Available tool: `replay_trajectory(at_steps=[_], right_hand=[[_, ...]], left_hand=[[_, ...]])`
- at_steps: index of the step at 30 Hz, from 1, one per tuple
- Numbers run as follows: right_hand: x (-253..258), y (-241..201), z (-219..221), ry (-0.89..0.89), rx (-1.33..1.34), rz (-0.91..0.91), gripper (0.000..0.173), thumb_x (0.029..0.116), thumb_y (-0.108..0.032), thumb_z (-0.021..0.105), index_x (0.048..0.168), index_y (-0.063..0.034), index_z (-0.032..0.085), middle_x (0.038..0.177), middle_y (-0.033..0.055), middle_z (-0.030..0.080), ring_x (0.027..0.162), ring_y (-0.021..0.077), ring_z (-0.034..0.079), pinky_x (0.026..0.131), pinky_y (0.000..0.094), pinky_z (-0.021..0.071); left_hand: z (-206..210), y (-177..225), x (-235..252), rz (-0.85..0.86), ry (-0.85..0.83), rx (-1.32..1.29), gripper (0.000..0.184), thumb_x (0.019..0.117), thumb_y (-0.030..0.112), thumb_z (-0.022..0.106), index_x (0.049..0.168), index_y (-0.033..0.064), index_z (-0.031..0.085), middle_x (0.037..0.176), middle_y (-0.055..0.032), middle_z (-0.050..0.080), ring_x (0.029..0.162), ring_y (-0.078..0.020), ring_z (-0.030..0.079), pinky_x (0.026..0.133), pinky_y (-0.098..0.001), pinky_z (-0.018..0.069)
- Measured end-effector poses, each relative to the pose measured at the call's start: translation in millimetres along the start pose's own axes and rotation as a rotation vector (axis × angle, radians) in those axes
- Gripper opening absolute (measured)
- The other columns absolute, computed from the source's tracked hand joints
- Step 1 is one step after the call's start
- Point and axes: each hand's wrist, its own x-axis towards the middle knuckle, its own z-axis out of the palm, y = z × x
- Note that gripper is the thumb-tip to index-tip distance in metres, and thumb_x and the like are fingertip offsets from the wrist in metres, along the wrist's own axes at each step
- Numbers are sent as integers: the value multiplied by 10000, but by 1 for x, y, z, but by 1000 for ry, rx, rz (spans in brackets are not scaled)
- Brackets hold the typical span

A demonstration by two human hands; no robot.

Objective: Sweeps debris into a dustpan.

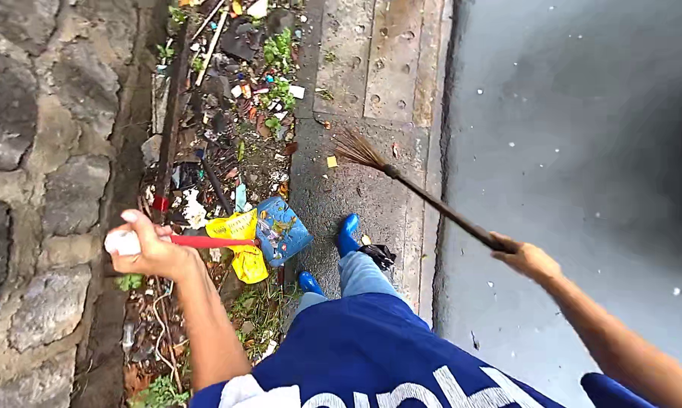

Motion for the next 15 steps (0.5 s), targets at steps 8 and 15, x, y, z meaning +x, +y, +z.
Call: replay_trajectory(at_steps=[8, 15], right_hand=[[126, -51, -50, 85, 62, 388, 409, 1004, -226, 616, 1331, 18, 636, 1350, 346, 601, 1291, 527, 556, 1005, 729, 416], [144, -53, -48, -296, 33, -14, 468, 1039, -253, 570, 1505, -214, 559, 1311, 287, 655, 1191, 536, 617, 954, 769, 437]], left_hand=[[150, -48, -13, -33, -347, 339, 283, 999, 282, 661, 1022, 7, 600, 785, 60, 635, 652, -4, 632, 647, -229, 569], [230, -106, -93, -48, -657, 444, 263, 923, 148, 748, 1044, -60, 643, 938, -40, 679, 831, -6, 628, 805, -204, 537]])
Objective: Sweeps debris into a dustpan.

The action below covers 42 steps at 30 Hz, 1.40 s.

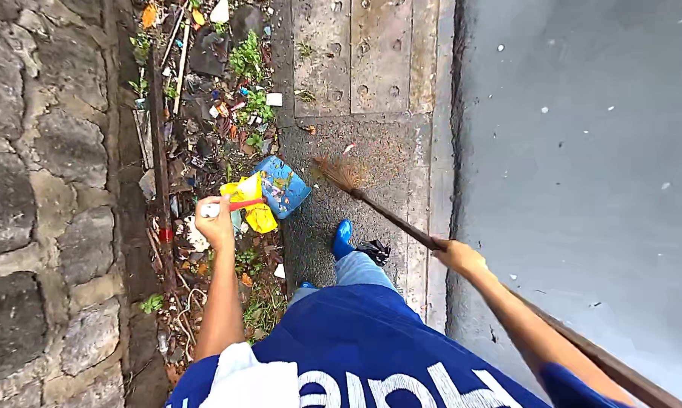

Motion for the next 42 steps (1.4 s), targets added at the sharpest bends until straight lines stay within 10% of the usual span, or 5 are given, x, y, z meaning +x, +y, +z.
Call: replay_trajectory(at_steps=[4, 13, 17, 20, 42], right_hand=[[-1, 69, -105, 194, 57, 22, 429, 1050, -253, 603, 1477, -207, 596, 1190, 337, 675, 1052, 578, 631, 859, 794, 433], [65, -53, -71, -95, -164, -14, 485, 1058, -269, 521, 1541, -227, 508, 1380, 263, 625, 1264, 491, 596, 1005, 720, 437], [56, -8, -146, 37, -8, -159, 429, 1034, -287, 638, 1457, -219, 615, 1177, 274, 699, 963, 492, 663, 818, 727, 478], [45, -32, -188, 188, -78, -52, 443, 1057, -293, 597, 1494, -226, 580, 1272, 316, 663, 1165, 577, 602, 930, 795, 401], [55, -205, -120, 0, -382, -85, 427, 1048, -263, 567, 1470, -198, 595, 1294, 266, 674, 1197, 506, 630, 975, 730, 458]], left_hand=[[32, 25, 13, 5, -72, 40, 245, 879, 106, 777, 1024, -52, 657, 935, -49, 681, 850, 8, 616, 819, -179, 510], [69, 37, 15, 8, -83, 51, 213, 876, 85, 772, 1010, -41, 665, 934, -66, 699, 845, -29, 642, 820, -221, 531], [71, 27, 18, -25, -57, 15, 217, 867, 63, 778, 1023, -47, 673, 958, -74, 699, 868, -25, 641, 827, -207, 528], [71, 22, 26, -47, -62, -55, 206, 866, 11, 755, 1032, -65, 660, 990, -97, 687, 910, -54, 643, 855, -230, 537], [1, -36, 116, -335, 285, -225, 188, 817, -69, 725, 987, -56, 646, 1002, -132, 718, 971, -173, 685, 898, -370, 566]])
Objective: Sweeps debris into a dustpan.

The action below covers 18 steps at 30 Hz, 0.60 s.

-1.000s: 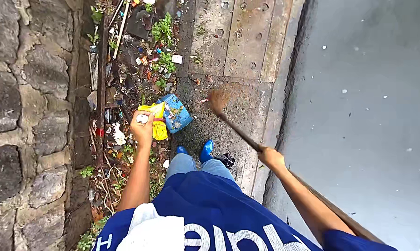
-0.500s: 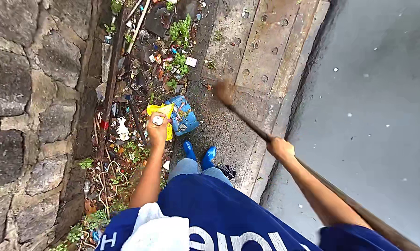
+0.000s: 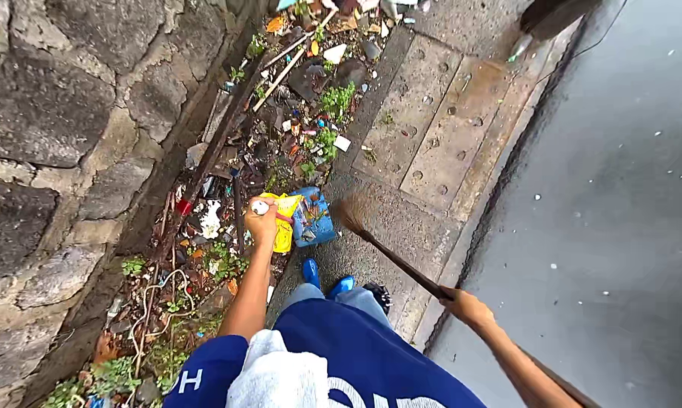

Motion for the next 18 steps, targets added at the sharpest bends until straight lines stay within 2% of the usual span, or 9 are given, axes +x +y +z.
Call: replay_trajectory(at_steps=[2, 4, 5, 8, 10, 12, 14, 16, 18], right_hand=[[-10, 21, -44, 90, 72, -60, 405, 1034, -259, 621, 1432, -185, 637, 1208, 287, 697, 1075, 527, 662, 905, 757, 471], [-19, 31, -98, 199, 122, -97, 399, 1037, -237, 631, 1427, -154, 639, 1109, 308, 698, 903, 507, 660, 798, 730, 477], [-18, 29, -123, 262, 104, -117, 400, 1035, -231, 625, 1425, -148, 641, 1099, 321, 697, 908, 527, 659, 794, 751, 470], [3, -8, -194, 384, -17, -127, 362, 1059, -239, 577, 1388, -113, 659, 1168, 368, 672, 1087, 618, 614, 873, 817, 418], [41, -41, -227, 436, -74, -90, 341, 1075, -255, 540, 1314, -55, 679, 1153, 394, 660, 1101, 641, 599, 841, 821, 416], [90, -75, -241, 460, -69, -36, 350, 1052, -247, 553, 1249, 15, 677, 1174, 414, 639, 1119, 643, 592, 825, 821, 426], [134, -105, -238, 458, -55, -24, 391, 981, -167, 629, 1300, 60, 632, 1252, 425, 597, 1157, 649, 565, 848, 824, 424], [153, -114, -229, 371, -202, -108, 418, 951, -94, 642, 1349, 26, 593, 1292, 376, 600, 1140, 611, 593, 836, 782, 462], [145, -83, -238, 235, -360, -222, 449, 976, -104, 630, 1422, -96, 586, 1309, 320, 619, 1123, 569, 624, 843, 760, 484]], left_hand=[[-4, 5, 11, -40, 81, -68, 167, 816, -72, 736, 949, -33, 644, 967, -94, 715, 938, -144, 682, 868, -344, 572], [-10, 16, 15, -58, 144, -120, 142, 831, -60, 740, 921, -4, 646, 944, -42, 705, 925, -102, 668, 863, -310, 564], [-11, 22, 16, -69, 179, -133, 139, 832, -57, 743, 913, 5, 649, 935, -28, 704, 917, -87, 665, 849, -297, 563], [-5, 34, 15, -100, 273, -159, 146, 825, -65, 741, 919, 7, 657, 937, -32, 717, 898, -86, 675, 792, -289, 571], [5, 44, 12, -118, 304, -168, 153, 837, -72, 729, 910, 26, 637, 944, -25, 712, 900, -87, 676, 784, -283, 576], [24, 50, 6, -134, 314, -149, 156, 841, -65, 725, 906, 45, 634, 949, -13, 706, 897, -85, 672, 777, -283, 576], [56, 55, -1, -123, 309, -133, 164, 835, -49, 726, 894, 73, 634, 923, 10, 703, 873, -78, 672, 750, -280, 574], [91, 57, -4, -72, 283, -135, 164, 834, -57, 714, 891, 66, 623, 918, 11, 697, 889, -84, 673, 787, -294, 581], [125, 53, -5, -29, 268, -88, 149, 830, -52, 723, 882, 57, 634, 924, 5, 709, 911, -85, 677, 832, -297, 574]])
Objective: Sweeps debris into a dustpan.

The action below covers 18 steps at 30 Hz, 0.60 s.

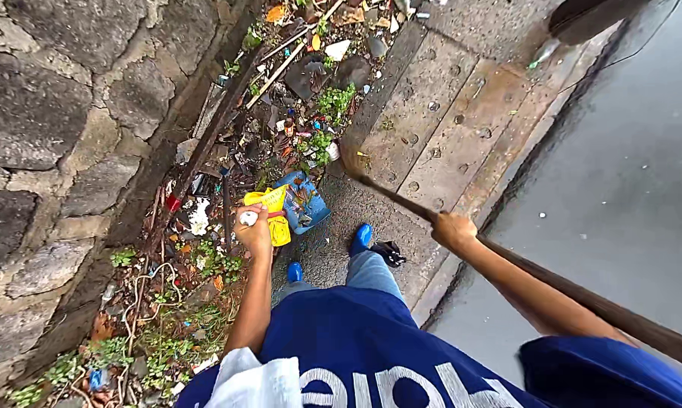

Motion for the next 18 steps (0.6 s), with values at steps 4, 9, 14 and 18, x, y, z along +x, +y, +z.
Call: replay_trajectory(at_steps=[4, 9, 14, 18], right_hand=[[-28, 137, -49, -18, 53, 29, 443, 1051, -261, 575, 1494, -284, 576, 1267, 291, 677, 1126, 571, 633, 878, 790, 450], [-32, 161, -60, 27, 167, 222, 477, 1073, -197, 502, 1550, -192, 503, 1345, 316, 622, 1157, 577, 617, 897, 774, 455], [23, 132, -38, -236, 127, 90, 464, 1076, -244, 501, 1539, -222, 510, 1365, 274, 630, 1229, 520, 607, 968, 724, 461], [6, 180, -88, -145, 230, -26, 431, 1049, -276, 592, 1478, -229, 597, 1265, 272, 686, 1144, 546, 635, 923, 783, 442]], left_hand=[[60, 1, -8, 12, 2, 142, 130, 837, -45, 731, 925, 5, 650, 945, -33, 708, 924, -99, 673, 852, -323, 566], [104, 10, -12, 14, 46, 167, 145, 824, -66, 698, 933, -5, 625, 964, -26, 698, 948, -74, 667, 871, -295, 561], [121, 12, -16, 60, 55, 205, 146, 828, -74, 696, 947, -31, 624, 978, -45, 707, 963, -76, 674, 898, -291, 557], [124, 9, -11, 21, 58, 197, 176, 832, -76, 693, 984, -15, 628, 983, -26, 708, 958, -71, 677, 891, -296, 565]])
